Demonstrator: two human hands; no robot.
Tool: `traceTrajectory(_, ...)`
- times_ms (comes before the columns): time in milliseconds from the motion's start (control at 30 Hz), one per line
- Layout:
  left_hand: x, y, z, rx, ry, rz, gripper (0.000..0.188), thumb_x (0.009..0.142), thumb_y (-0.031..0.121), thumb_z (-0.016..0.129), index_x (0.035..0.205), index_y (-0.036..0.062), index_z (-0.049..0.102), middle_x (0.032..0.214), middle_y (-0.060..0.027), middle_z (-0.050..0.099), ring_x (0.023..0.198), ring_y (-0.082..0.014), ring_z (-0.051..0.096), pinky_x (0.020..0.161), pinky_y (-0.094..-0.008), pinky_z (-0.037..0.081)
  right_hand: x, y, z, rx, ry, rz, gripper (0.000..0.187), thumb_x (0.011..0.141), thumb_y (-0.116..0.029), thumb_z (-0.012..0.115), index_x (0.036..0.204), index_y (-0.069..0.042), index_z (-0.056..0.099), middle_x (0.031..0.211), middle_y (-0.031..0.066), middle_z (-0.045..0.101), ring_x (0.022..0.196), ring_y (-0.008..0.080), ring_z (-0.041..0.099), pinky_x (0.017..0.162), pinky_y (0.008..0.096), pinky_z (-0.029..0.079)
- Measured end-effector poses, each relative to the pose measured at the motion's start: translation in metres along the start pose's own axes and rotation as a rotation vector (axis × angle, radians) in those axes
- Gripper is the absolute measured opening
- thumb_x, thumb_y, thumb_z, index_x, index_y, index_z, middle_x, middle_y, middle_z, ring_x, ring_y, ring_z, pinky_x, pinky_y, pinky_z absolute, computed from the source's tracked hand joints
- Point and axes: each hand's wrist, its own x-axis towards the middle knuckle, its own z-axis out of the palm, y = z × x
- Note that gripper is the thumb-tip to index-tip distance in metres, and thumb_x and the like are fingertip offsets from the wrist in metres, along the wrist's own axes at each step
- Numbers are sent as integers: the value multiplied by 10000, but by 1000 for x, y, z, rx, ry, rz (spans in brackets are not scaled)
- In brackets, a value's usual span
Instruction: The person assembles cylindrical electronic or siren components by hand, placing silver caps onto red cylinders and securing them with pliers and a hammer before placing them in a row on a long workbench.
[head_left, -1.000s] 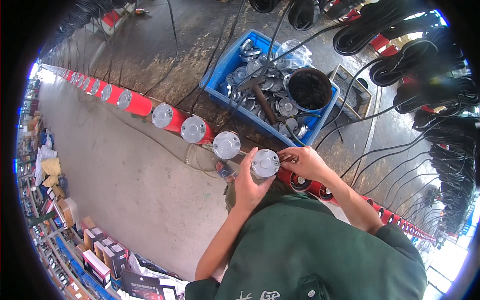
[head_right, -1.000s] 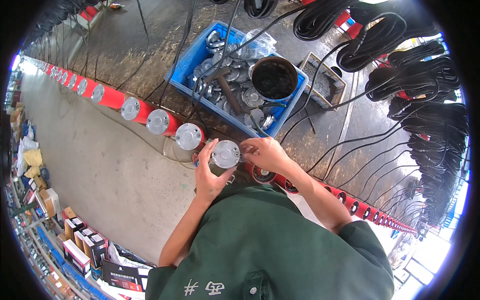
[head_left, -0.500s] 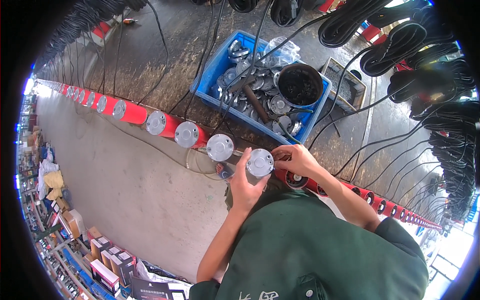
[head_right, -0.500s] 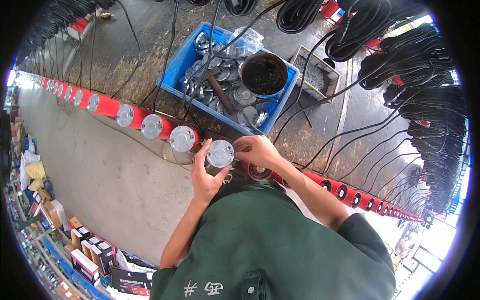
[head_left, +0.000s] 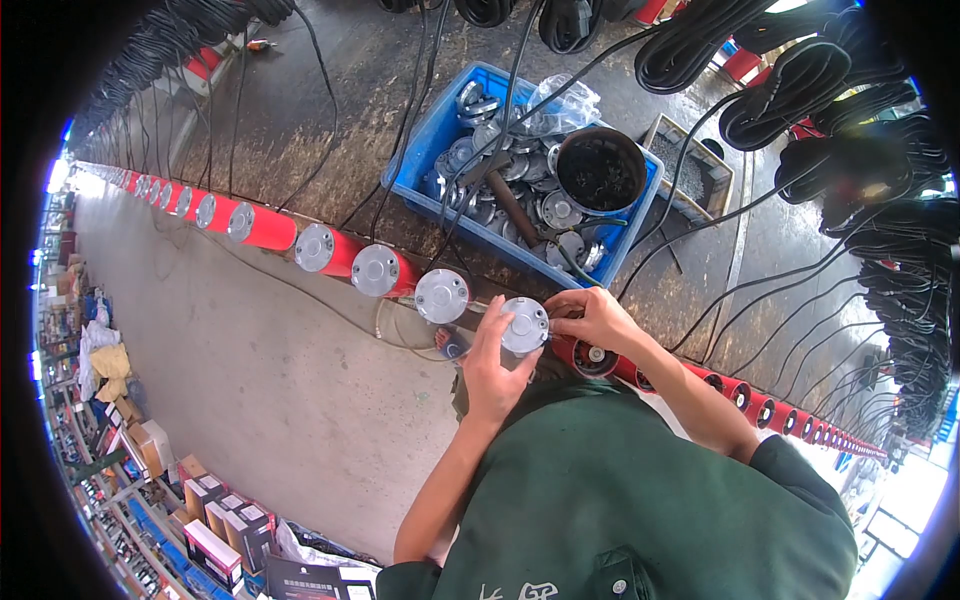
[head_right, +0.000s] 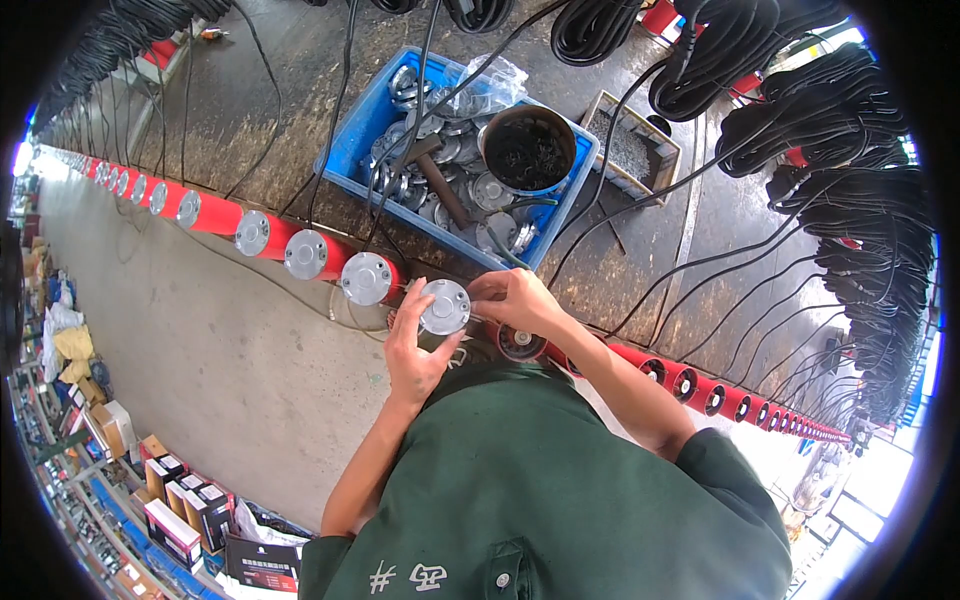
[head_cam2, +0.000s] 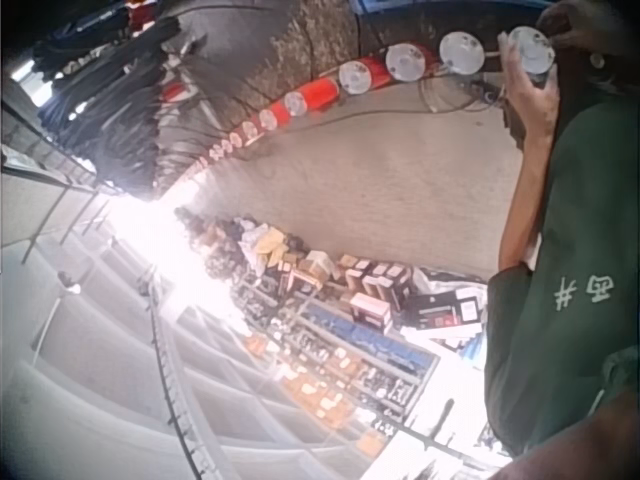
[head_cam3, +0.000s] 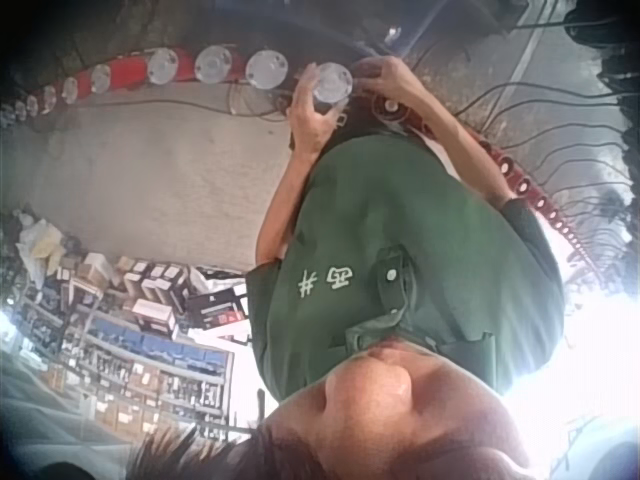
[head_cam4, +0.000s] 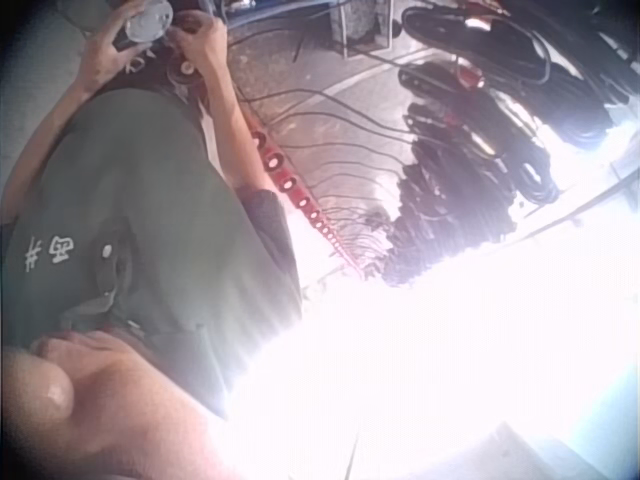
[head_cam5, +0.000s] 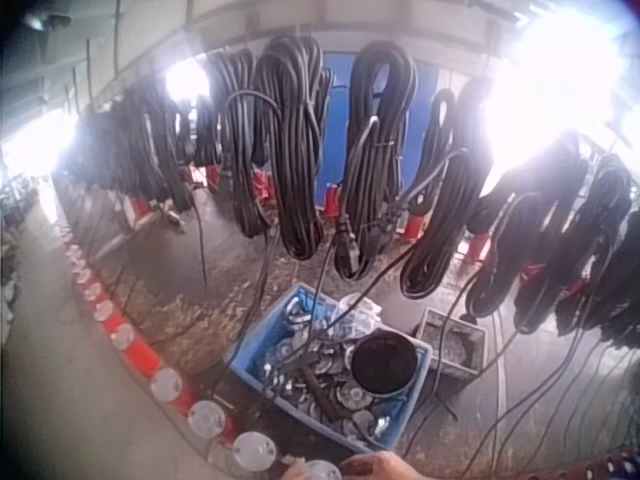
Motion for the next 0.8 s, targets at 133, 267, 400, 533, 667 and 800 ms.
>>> traceTrajectory(133,1,-1,0,17,-5,-1,655,731,48,928,1315,26,632,1513,-214,601,1358,-395,615,1114,-456,515,0,3,0,8,-19,5,337,924,-129,770,1220,28,733,1000,92,799,898,132,738,858,308,593)
traceTrajectory(267,-1,-9,0,22,0,0,608,734,53,928,1278,21,657,1509,-224,605,1345,-392,627,1093,-449,529,-2,-4,-2,58,55,-29,331,936,-185,767,1195,20,739,1025,126,812,906,177,764,866,347,601)
traceTrajectory(400,-3,-14,-1,-15,-15,32,590,735,32,902,1269,-7,655,1502,-255,594,1342,-429,617,1094,-461,529,4,-17,6,-88,172,-69,316,986,-173,738,1221,37,710,1016,124,789,968,166,760,867,338,596)
traceTrajectory(533,-3,-11,-2,33,-45,19,686,727,53,914,1342,-4,616,1541,-258,556,1375,-423,589,1117,-464,507,23,-35,25,-188,221,-207,304,999,-196,719,1206,26,709,1039,166,781,974,256,774,856,364,596)
traceTrajectory(667,-2,0,0,-34,26,-74,970,731,111,938,1541,-19,421,1568,-222,497,1439,-360,517,1175,-451,437,50,-46,44,-353,209,-256,335,1026,-278,649,1180,11,717,1053,224,756,974,413,728,847,446,583)
traceTrajectory(800,-20,-34,17,-244,66,-332,912,783,239,925,1506,-32,440,1410,-221,531,1276,-358,528,1095,-453,447,73,-45,64,-486,189,-189,354,1048,-330,575,1134,-32,747,1033,228,757,986,447,712,857,503,574)
